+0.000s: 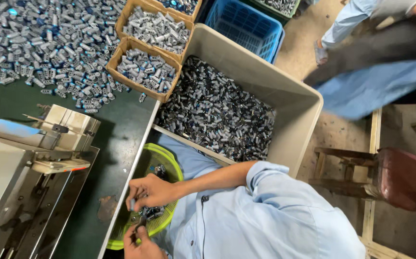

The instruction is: The person sorts small cylindrical parts from a large bin into a green basket and then places them into a machine. The person repeatedly scoops parts by hand and feeds them into the machine's hopper.

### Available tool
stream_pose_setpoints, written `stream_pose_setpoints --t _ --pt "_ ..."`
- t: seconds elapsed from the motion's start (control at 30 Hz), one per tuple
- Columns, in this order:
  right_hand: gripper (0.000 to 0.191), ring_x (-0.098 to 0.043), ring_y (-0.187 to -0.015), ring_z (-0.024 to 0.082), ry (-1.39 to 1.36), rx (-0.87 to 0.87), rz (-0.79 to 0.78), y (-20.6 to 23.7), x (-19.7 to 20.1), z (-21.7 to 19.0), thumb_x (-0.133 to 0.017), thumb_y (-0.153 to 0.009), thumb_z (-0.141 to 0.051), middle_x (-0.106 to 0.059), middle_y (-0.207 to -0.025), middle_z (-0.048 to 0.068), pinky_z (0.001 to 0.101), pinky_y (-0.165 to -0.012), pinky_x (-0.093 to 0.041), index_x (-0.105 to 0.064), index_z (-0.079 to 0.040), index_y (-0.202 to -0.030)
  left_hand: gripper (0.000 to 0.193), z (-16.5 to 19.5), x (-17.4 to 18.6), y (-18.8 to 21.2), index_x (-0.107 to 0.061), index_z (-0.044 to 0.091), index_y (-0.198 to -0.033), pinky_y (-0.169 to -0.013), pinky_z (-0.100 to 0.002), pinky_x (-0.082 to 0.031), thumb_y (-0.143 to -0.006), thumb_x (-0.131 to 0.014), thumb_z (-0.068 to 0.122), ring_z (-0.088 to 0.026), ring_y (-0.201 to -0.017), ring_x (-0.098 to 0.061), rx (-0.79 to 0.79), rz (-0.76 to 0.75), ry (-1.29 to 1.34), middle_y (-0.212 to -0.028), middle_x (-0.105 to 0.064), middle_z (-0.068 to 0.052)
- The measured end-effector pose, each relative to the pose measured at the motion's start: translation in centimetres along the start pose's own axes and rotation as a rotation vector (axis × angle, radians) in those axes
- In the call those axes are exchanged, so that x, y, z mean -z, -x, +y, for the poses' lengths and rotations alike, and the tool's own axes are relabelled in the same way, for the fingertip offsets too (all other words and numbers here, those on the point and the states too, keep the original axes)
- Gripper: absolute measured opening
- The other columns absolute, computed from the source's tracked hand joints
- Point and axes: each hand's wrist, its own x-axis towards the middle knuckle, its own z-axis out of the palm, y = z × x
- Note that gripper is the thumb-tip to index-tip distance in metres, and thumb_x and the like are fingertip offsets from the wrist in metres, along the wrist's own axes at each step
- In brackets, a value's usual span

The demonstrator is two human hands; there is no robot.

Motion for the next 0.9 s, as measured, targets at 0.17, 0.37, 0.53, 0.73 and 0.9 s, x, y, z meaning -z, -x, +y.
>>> stream_pose_setpoints --t 0.17,0.37,0.53,0.73,0.9 --pt "0.021 -0.078 -0.087 0.016 0.277 0.024 -0.116 0.7 -1.1 -1.8 -0.071 -0.085 0.009 -0.078 -0.102 0.011 0.0273 -0.076 -0.063 -0.059 0.0 -0.099 0.018 0.6 -0.8 0.9 -0.054 -0.007 -0.119 -0.065 -0.039 -0.056 -0.102 -0.056 0.0 -0.026 -0.087 -0.068 0.172 -0.015 0.338 -0.111 -0.067 -0.022" --pt "0.036 -0.071 -0.092 0.022 0.473 0.267 -0.165 -2.9 -2.4 -1.4 -0.068 -0.082 0.008 -0.071 -0.1 0.007 0.031 -0.08 -0.059 -0.064 -0.008 -0.114 0.023 -5.4 0.8 -0.8 -0.049 -0.003 -0.114 -0.073 -0.047 -0.063 -0.105 -0.058 0.017 -0.034 -0.086 -0.072 0.038 -0.093 0.457 -0.106 -0.065 -0.025" --pt "0.04 -0.073 -0.094 0.017 0.471 0.585 -0.248 -12.8 -5.0 -2.8 -0.061 -0.085 0.006 -0.071 -0.102 0.0 0.0289 -0.085 -0.061 -0.061 -0.012 -0.12 0.029 -9.6 2.7 -1.5 -0.05 -0.002 -0.108 -0.075 -0.052 -0.064 -0.112 -0.06 0.024 -0.035 -0.082 -0.072 0.056 -0.203 0.543 -0.093 -0.064 -0.027" --pt "0.05 -0.065 -0.109 0.031 0.835 0.867 -0.01 -19.4 -7.1 -6.0 -0.075 -0.077 -0.019 -0.064 -0.119 0.015 0.036 -0.09 -0.058 -0.058 -0.014 -0.124 0.017 -9.4 2.0 0.0 -0.052 -0.001 -0.105 -0.065 -0.044 -0.058 -0.107 -0.062 0.012 -0.027 -0.074 -0.063 0.045 -0.103 0.552 -0.088 -0.064 -0.023" --pt "0.05 -0.065 -0.113 0.028 0.915 0.754 0.085 -19.1 -9.0 -6.7 -0.075 -0.084 -0.025 -0.064 -0.118 0.009 0.0363 -0.092 -0.057 -0.057 -0.025 -0.131 0.019 -9.1 2.1 0.5 -0.051 0.0 -0.102 -0.063 -0.043 -0.058 -0.106 -0.062 0.015 -0.028 -0.068 -0.063 0.172 -0.056 0.522 -0.087 -0.064 -0.022"
